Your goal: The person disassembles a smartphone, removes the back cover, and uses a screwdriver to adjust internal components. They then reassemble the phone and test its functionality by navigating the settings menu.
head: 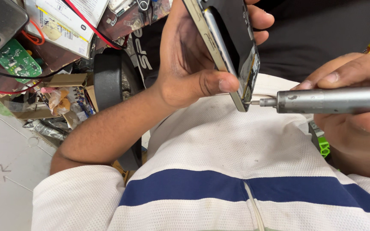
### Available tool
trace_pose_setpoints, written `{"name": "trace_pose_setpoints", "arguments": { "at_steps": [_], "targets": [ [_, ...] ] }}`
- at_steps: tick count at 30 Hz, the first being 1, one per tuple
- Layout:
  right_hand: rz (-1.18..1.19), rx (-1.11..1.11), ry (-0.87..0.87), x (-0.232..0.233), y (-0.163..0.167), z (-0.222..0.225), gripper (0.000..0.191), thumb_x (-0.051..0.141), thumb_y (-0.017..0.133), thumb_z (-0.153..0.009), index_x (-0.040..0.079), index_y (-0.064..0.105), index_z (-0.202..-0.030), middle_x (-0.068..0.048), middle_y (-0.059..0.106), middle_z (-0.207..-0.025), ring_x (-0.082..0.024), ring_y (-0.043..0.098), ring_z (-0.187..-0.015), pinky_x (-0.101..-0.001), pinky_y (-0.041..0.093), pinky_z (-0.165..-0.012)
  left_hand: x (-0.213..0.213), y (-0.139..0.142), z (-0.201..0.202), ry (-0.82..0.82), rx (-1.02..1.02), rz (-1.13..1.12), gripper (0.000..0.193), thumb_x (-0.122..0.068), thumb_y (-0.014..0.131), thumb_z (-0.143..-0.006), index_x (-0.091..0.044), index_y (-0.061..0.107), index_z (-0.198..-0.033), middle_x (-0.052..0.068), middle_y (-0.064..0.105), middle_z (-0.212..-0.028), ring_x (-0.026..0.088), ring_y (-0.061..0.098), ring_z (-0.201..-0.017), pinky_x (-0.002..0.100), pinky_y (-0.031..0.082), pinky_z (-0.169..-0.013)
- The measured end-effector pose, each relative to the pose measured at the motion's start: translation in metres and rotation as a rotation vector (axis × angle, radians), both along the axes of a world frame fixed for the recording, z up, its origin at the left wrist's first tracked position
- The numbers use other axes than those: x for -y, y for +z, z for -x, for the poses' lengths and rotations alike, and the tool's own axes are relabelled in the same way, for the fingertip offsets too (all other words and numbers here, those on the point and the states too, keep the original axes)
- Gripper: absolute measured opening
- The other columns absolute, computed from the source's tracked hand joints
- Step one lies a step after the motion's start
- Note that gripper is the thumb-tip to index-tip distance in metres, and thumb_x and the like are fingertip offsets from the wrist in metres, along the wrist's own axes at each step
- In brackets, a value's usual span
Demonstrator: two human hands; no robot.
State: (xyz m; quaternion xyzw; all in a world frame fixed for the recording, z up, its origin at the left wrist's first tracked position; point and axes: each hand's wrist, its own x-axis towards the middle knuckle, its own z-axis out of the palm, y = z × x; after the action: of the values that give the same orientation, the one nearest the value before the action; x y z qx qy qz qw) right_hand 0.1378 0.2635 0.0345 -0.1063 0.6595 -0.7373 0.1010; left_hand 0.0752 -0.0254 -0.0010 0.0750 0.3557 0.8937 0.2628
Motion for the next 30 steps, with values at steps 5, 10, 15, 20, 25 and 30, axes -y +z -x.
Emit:
{"name": "trace_pose_setpoints", "arguments": {
  "at_steps": [5,10,15,20,25,30],
  "targets": [
    [0.067,0.048,-0.076,0.007,-0.003,-0.007,0.059,0.055,0.058,-0.095,0.0,0.05,-0.114,-0.014,0.064,-0.101,-0.02,0.076,-0.094,-0.0308,0.069,-0.078,0.0,0.0,-0.001,-0.007,-0.004,-0.013,0.084,-0.021,0.093,-0.093,-0.001,0.035,-0.15,0.017,0.055,-0.139,0.021,0.059,-0.13,0.035,0.049,-0.12],
    [0.114,0.069,-0.042,-0.034,-0.008,-0.029,0.037,0.042,0.061,-0.101,0.008,0.054,-0.113,-0.008,0.062,-0.098,-0.015,0.073,-0.094,-0.0319,0.067,-0.087,0.0,0.003,0.006,-0.165,0.043,-0.151,0.085,-0.019,0.09,-0.091,0.005,0.038,-0.153,0.022,0.049,-0.147,0.025,0.057,-0.132,0.038,0.047,-0.122],
    [0.185,0.162,-0.045,-0.094,-0.056,-0.063,0.025,0.029,0.066,-0.099,0.01,0.061,-0.114,-0.006,0.067,-0.094,-0.009,0.08,-0.088,-0.0239,0.071,-0.073,-0.004,0.011,0.017,-0.279,0.091,-0.402,0.084,-0.022,0.083,-0.087,0.008,0.037,-0.151,0.022,0.038,-0.152,0.031,0.053,-0.136,0.046,0.047,-0.12],
    [0.178,0.039,0.074,-0.124,-0.114,-0.08,0.005,0.022,0.064,-0.099,0.017,0.063,-0.101,0.0,0.064,-0.088,-0.005,0.072,-0.074,-0.0201,0.064,-0.062,-0.015,-0.004,0.026,-0.356,-0.013,-0.542,0.091,-0.026,0.083,-0.082,0.008,0.031,-0.149,0.027,0.035,-0.154,0.037,0.051,-0.139,0.052,0.046,-0.121],
    [0.085,-0.011,-0.046,-0.101,-0.108,-0.089,0.006,0.026,0.068,-0.095,0.023,0.063,-0.091,0.004,0.063,-0.08,-0.005,0.065,-0.063,-0.0153,0.057,-0.052,-0.007,-0.013,0.021,-0.391,0.027,-0.511,0.096,-0.026,0.083,-0.081,0.01,0.029,-0.151,0.028,0.037,-0.154,0.035,0.05,-0.138,0.05,0.042,-0.118],
    [0.027,0.032,-0.005,-0.074,-0.074,-0.064,0.014,0.026,0.069,-0.094,0.022,0.056,-0.09,0.004,0.062,-0.075,-0.005,0.068,-0.064,-0.0157,0.058,-0.053,-0.005,-0.007,0.022,-0.391,0.05,-0.479,0.096,-0.027,0.084,-0.079,0.01,0.03,-0.149,0.028,0.038,-0.153,0.035,0.052,-0.137,0.049,0.043,-0.117]
  ]
}}
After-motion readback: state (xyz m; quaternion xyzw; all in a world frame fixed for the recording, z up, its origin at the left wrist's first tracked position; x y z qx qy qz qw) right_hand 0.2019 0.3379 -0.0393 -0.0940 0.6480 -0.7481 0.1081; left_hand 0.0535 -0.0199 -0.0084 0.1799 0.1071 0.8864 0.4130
